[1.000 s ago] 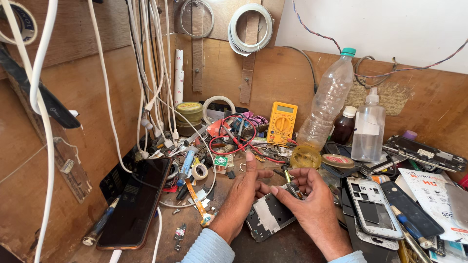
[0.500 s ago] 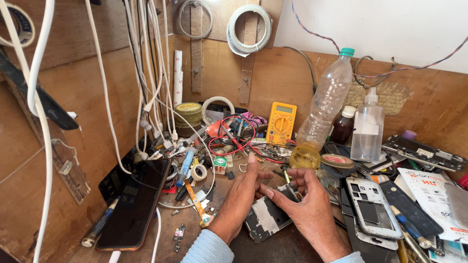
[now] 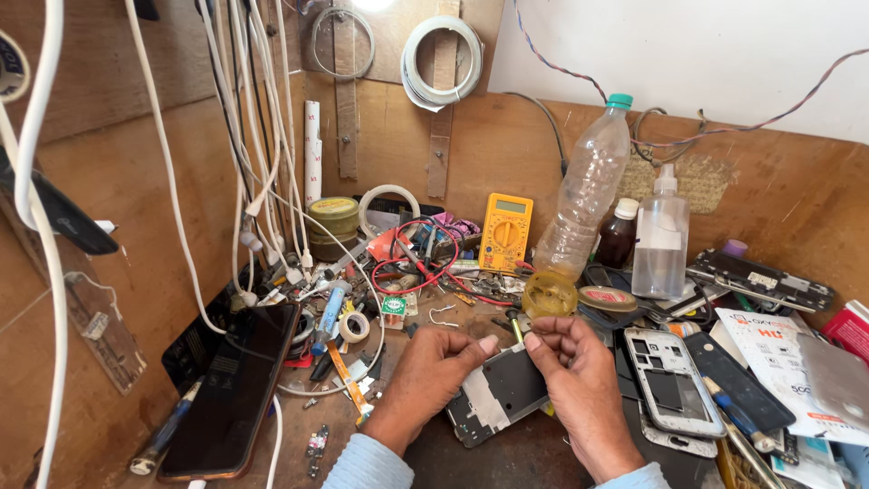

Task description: The person applies adhesive tape to a disassembled mobile phone chassis, then uses a toothbrush to clean the internal circuit board. The person handles the phone chassis, adhesive tape, toothbrush, and a plastic bottle containing liquid.

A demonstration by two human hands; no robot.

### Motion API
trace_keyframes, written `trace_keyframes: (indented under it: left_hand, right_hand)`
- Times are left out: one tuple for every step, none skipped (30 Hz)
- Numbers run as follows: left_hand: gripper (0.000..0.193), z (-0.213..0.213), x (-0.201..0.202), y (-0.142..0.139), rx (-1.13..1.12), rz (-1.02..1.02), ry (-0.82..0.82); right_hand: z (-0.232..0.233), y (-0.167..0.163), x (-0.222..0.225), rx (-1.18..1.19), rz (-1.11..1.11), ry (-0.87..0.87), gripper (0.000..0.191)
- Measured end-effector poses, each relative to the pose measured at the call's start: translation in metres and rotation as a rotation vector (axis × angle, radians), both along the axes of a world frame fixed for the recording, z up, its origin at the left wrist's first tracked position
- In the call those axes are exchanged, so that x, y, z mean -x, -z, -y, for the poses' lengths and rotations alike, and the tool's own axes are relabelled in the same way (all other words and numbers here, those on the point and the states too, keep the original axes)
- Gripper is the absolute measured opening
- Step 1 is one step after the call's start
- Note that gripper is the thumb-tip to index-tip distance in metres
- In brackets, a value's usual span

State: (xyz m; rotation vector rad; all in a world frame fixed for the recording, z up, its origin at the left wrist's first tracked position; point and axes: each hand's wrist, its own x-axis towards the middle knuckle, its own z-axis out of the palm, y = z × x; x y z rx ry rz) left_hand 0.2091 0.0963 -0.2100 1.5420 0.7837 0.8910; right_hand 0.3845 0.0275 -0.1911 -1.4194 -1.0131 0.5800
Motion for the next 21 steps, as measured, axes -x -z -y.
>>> trace_keyframes:
  left_hand:
    - [0.034,0.001,0.001,-0.002,-0.016,-0.004,0.002]
    - [0.029,0.002,0.002,-0.004,-0.034,-0.008,0.003]
    - [0.027,0.003,0.002,-0.007,-0.060,-0.072,-0.039]
    - [0.025,0.005,0.002,-0.009,-0.085,-0.136,-0.081]
    - [0.023,0.006,0.001,-0.012,-0.110,-0.201,-0.122]
    - [0.022,0.007,0.001,-0.014,-0.113,-0.217,-0.135]
    - [0.022,0.008,0.000,-0.015,-0.113,-0.232,-0.147]
    - [0.021,0.009,0.000,-0.016,-0.115,-0.248,-0.159]
    - [0.021,0.010,-0.001,-0.016,-0.110,-0.241,-0.164]
    - [0.021,0.009,-0.001,-0.015,-0.104,-0.235,-0.169]
    - [0.020,0.009,-0.001,-0.014,-0.100,-0.228,-0.176]
    - [0.021,0.009,-0.001,-0.012,-0.116,-0.203,-0.164]
    - [0.022,0.007,0.000,-0.011,-0.133,-0.178,-0.153]
    - [0.022,0.005,0.000,-0.010,-0.149,-0.153,-0.142]
    - [0.025,0.004,0.000,-0.009,-0.092,-0.103,-0.111]
    - [0.028,0.004,0.000,-0.008,-0.035,-0.055,-0.079]
    - [0.032,0.003,0.000,-0.007,0.024,-0.006,-0.047]
    - [0.035,0.003,-0.001,-0.007,0.053,0.000,-0.059]
    - [0.037,0.003,-0.002,-0.008,0.083,0.006,-0.069]
    - [0.040,0.003,-0.003,-0.009,0.112,0.012,-0.081]
    - [0.042,0.004,-0.003,-0.010,0.086,-0.021,-0.091]
  right_hand:
    - [0.001,-0.001,0.001,-0.001,-0.002,0.000,0.025]
    - [0.001,-0.001,0.001,-0.003,-0.004,-0.001,0.026]
    - [0.001,-0.002,0.002,-0.006,-0.006,-0.003,0.027]
    - [0.002,-0.003,0.003,-0.002,-0.003,-0.007,0.027]
    - [0.002,-0.004,0.005,0.003,0.001,-0.010,0.027]
    - [0.002,-0.005,0.005,0.006,0.005,-0.010,0.028]
    - [0.003,-0.006,0.006,0.005,-0.004,-0.015,0.028]
    - [0.003,-0.006,0.007,0.003,-0.012,-0.020,0.028]
    - [0.002,-0.007,0.007,0.000,-0.021,-0.027,0.028]
    - [0.002,-0.007,0.008,0.008,-0.023,-0.022,0.028]
    - [0.002,-0.007,0.007,0.014,-0.023,-0.018,0.028]
    - [0.002,-0.007,0.007,0.021,-0.023,-0.014,0.028]
    - [0.001,-0.006,0.006,0.016,-0.020,-0.012,0.028]
    - [0.001,-0.006,0.006,0.012,-0.017,-0.009,0.028]
    - [0.001,-0.005,0.005,0.009,-0.014,-0.006,0.028]
    - [0.001,-0.004,0.004,-0.010,-0.023,-0.013,0.028]
    - [0.001,-0.003,0.004,-0.027,-0.033,-0.019,0.027]
    - [0.000,-0.003,0.003,-0.046,-0.042,-0.025,0.027]
    - [0.000,-0.002,0.003,-0.052,-0.040,-0.025,0.027]
    - [0.000,-0.002,0.003,-0.059,-0.039,-0.028,0.027]
    - [0.000,-0.003,0.004,-0.064,-0.039,-0.032,0.028]
